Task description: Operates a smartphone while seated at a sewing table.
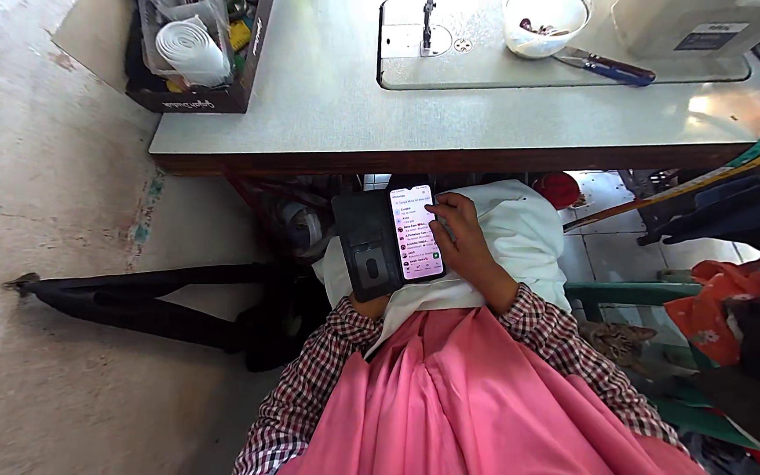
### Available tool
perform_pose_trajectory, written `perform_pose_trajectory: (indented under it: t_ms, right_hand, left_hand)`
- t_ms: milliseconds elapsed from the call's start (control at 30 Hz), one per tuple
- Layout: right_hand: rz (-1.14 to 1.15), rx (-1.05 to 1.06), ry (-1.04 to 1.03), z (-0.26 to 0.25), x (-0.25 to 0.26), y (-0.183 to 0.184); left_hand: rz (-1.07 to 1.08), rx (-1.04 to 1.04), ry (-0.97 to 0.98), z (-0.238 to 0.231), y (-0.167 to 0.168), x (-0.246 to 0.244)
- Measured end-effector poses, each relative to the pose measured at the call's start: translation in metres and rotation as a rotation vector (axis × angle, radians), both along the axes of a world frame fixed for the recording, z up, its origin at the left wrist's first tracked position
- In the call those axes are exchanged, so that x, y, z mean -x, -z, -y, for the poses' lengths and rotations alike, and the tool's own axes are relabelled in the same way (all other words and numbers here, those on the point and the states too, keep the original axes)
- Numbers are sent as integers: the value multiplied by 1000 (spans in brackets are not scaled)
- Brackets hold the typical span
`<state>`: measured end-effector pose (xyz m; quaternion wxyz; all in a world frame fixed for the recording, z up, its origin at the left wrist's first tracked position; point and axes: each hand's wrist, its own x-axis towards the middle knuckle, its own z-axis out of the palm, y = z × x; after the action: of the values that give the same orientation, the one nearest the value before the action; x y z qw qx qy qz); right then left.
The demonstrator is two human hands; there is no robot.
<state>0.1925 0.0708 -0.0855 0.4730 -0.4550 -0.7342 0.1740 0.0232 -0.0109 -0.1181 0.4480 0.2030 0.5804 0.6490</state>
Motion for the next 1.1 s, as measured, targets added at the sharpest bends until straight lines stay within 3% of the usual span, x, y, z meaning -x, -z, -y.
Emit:
perform_pose_trajectory:
  t_ms: [133,267,500,567,733,900,1100]
  right_hand:
    - [32,-8,8,-4,1,3]
    - [50,-20,13,-2,2,-2]
    - [214,-71,42,-6,3,5]
    - [258,-50,60,-5,3,4]
    - [63,-74,78,-2,-3,4]
    - [-46,-25,110,0,-11,15]
    - [-30,27,97,5,-9,11]
  left_hand:
    - [4,-13,8,-1,3,2]
    - [-285,164,133,0,-9,5]
    - [-241,127,109,0,-6,5]
    - [-108,20,14,0,2,1]
    - [27,-21,61,1,-2,4]
    - [-296,139,136,0,-3,6]
    - [-255,141,108,0,-5,5]
